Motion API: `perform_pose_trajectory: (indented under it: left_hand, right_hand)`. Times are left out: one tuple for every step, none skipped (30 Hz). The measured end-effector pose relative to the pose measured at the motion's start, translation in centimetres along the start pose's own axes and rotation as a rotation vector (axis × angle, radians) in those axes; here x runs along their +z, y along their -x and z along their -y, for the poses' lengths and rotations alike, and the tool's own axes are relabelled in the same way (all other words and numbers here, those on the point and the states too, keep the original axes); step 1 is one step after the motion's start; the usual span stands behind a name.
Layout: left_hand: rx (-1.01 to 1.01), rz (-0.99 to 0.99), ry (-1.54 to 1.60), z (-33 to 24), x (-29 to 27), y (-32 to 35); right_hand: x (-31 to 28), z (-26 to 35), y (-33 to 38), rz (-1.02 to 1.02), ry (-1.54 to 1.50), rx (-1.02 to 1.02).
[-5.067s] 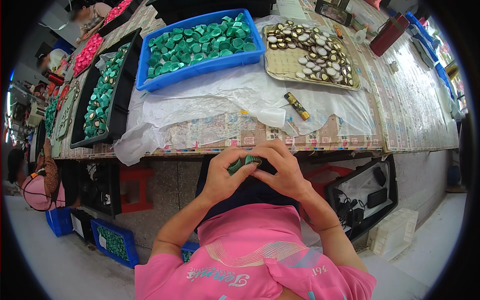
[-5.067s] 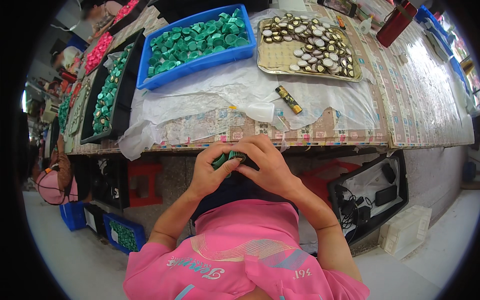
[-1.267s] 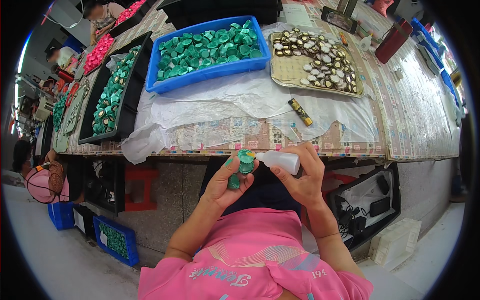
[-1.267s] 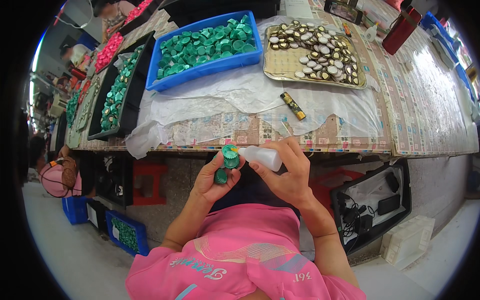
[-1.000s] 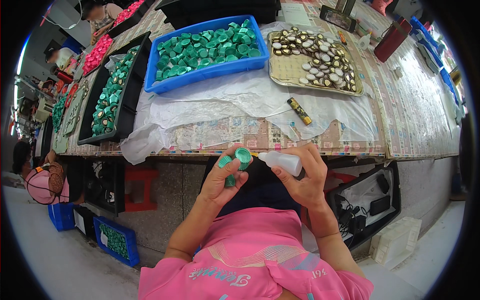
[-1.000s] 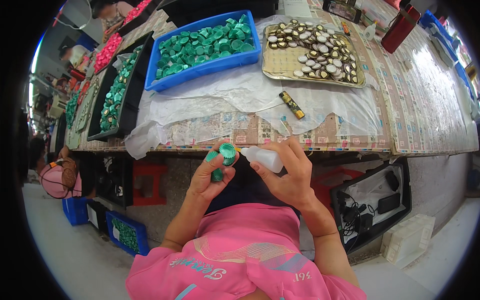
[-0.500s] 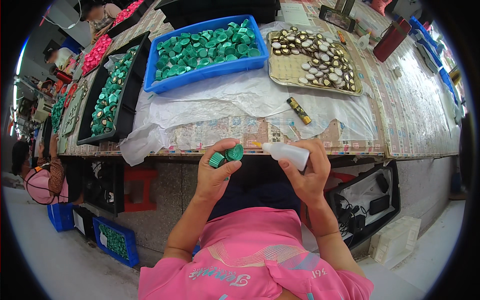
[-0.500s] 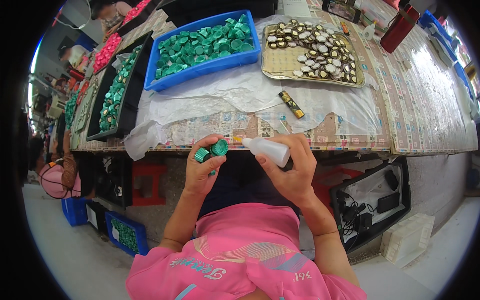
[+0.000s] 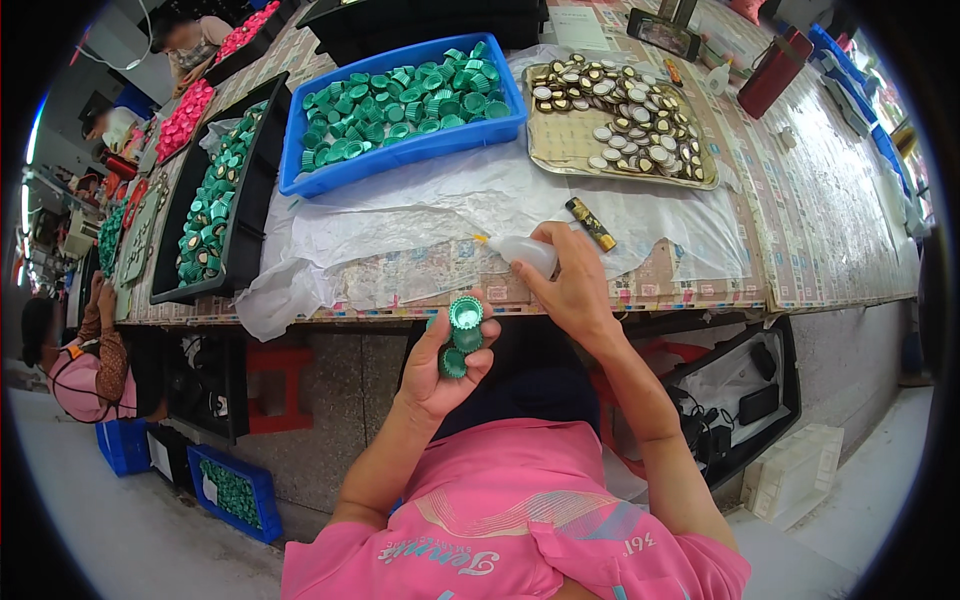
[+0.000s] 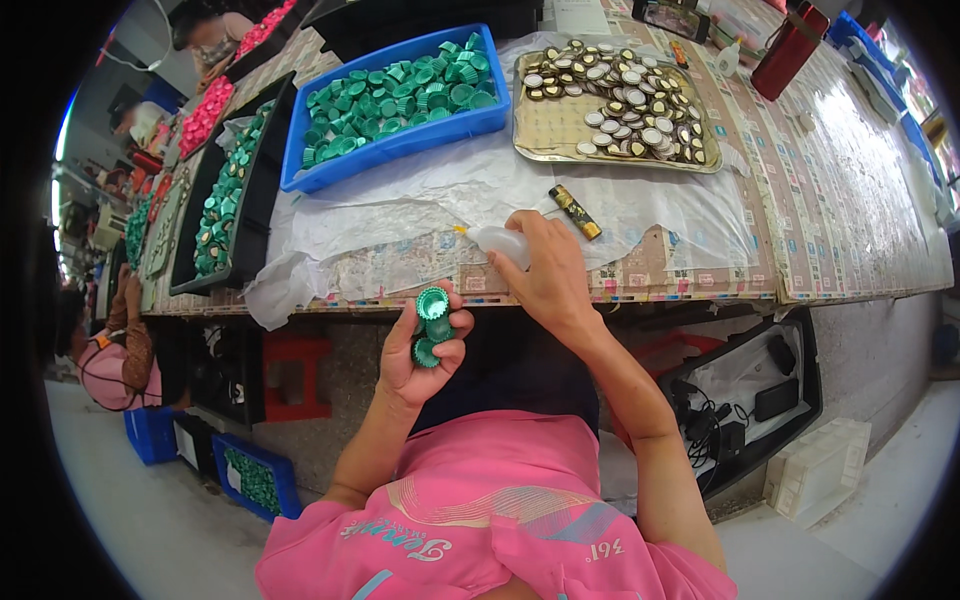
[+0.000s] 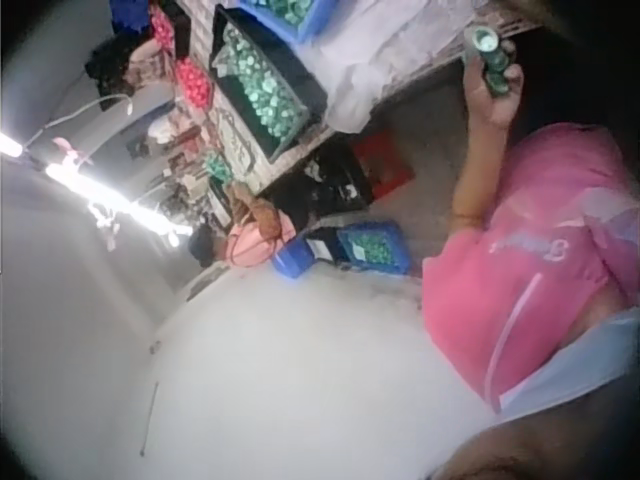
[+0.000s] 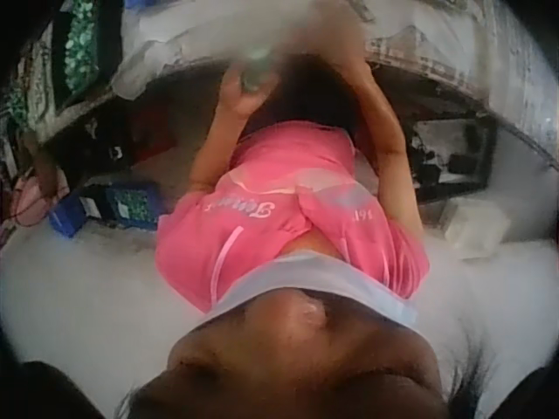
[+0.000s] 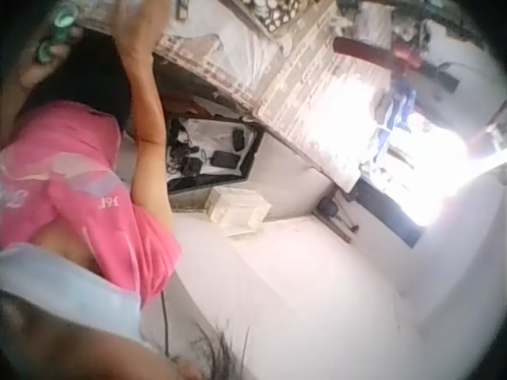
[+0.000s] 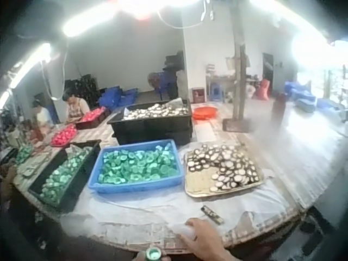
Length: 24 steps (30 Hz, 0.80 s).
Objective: The person repeatedly picks green plastic bottle caps from a blue tray, applies glue from a small bottle to the inside of each cap, and then presses a small gold-colored metal disc into the glued area. The assembled caps are placed into a black tray on the left side of the table.
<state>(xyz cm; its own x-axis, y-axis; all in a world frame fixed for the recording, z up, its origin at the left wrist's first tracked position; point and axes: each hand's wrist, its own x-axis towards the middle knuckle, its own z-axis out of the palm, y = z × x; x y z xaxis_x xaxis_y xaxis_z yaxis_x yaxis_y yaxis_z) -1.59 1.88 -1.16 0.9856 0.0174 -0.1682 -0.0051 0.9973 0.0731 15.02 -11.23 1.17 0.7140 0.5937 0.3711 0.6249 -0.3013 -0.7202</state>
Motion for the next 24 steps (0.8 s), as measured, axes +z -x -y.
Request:
perform_pose_trajectory:
  left_hand:
    - [-0.015,-0.001,0.003,0.0,0.1,0.0]
    - [-0.034,-0.001,0.007,0.2,0.1,0.0]
    - [-0.039,-0.024,-0.01,0.3,0.2,0.0]
    - [-0.045,-0.048,-0.027,0.3,0.3,-0.1]
    - [-0.053,-0.067,-0.046,0.3,0.4,-0.2]
    - [-0.066,-0.068,-0.051,0.3,0.4,-0.3]
    - [-0.081,-0.069,-0.055,0.3,0.4,-0.2]
    - [-0.103,-0.062,-0.058,0.3,0.4,-0.4]
    - [-0.126,-0.052,-0.032,0.4,0.4,-0.4]
    - [-0.151,-0.042,-0.006,0.4,0.4,-0.4]
    - [-0.17,-0.032,0.018,0.5,0.5,-0.3]
    - [-0.183,-0.053,0.023,0.7,0.7,-0.3]
    - [-0.21,-0.051,0.032,1.0,0.7,-0.4]
    - [-0.229,-0.053,0.04,1.1,0.7,-0.4]
    - [-0.248,-0.055,0.047,1.3,0.7,-0.4]
    - [-0.247,-0.072,0.018,1.6,0.8,-0.5]
    - [-0.254,-0.08,0.015,1.7,0.7,-0.5]
    - [-0.264,-0.09,0.013,1.9,0.8,-0.5]
    - [-0.273,-0.099,0.011,2.1,0.9,-0.6]
    - [-0.274,-0.11,-0.015,2.2,0.9,-0.7]
    - [-0.271,-0.122,-0.045,2.3,1.1,-0.7]
    - [-0.267,-0.135,-0.075,2.4,1.2,-0.7]
    - [-0.261,-0.145,-0.107,2.4,1.2,-0.7]
    - [-0.259,-0.153,-0.142,2.5,1.3,-0.6]
  right_hand:
    - [0.1,-0.1,-0.1,0.0,0.016,-0.01]
    - [0.2,-0.2,-0.1,-0.014,0.017,-0.018]
    - [0.3,-0.3,-0.2,-0.029,0.018,-0.026]
    - [0.3,-0.3,-0.1,-0.044,0.021,-0.033]
    - [0.1,-0.3,-0.2,-0.075,0.051,-0.085]
    - [-0.1,-0.4,-0.3,-0.107,0.083,-0.135]
    - [-0.3,-0.4,-0.4,-0.138,0.117,-0.184]
    - [-0.9,-0.3,-0.5,-0.157,0.105,-0.193]
    - [-1.4,-0.2,-0.6,-0.175,0.095,-0.201]
    - [-2.1,-0.3,-0.7,-0.194,0.085,-0.209]
    - [-2.8,-0.7,-1.0,-0.225,0.102,-0.194]
    - [-3.5,-1.3,-1.5,-0.255,0.118,-0.18]
    - [-4.4,-1.9,-2.1,-0.284,0.134,-0.166]
    - [-5.4,-2.2,-2.8,-0.319,0.179,-0.14]
    - [-6.3,-3.1,-3.4,-0.336,0.229,-0.134]
    - [-7.1,-4.5,-4.1,-0.353,0.278,-0.128]
    - [-7.4,-5.8,-5.0,-0.366,0.321,-0.124]
    - [-7.8,-6.7,-5.9,-0.338,0.363,-0.098]
    - [-8.1,-7.6,-6.9,-0.31,0.405,-0.073]
    - [-8.2,-8.4,-8.0,-0.28,0.445,-0.048]
    - [-8.1,-9.1,-9.0,-0.253,0.46,-0.049]
    - [-7.9,-9.7,-10.1,-0.227,0.474,-0.049]
    - [-7.4,-10.4,-11.3,-0.197,0.485,-0.053]
    - [-7.0,-11.2,-12.3,-0.194,0.529,-0.087]
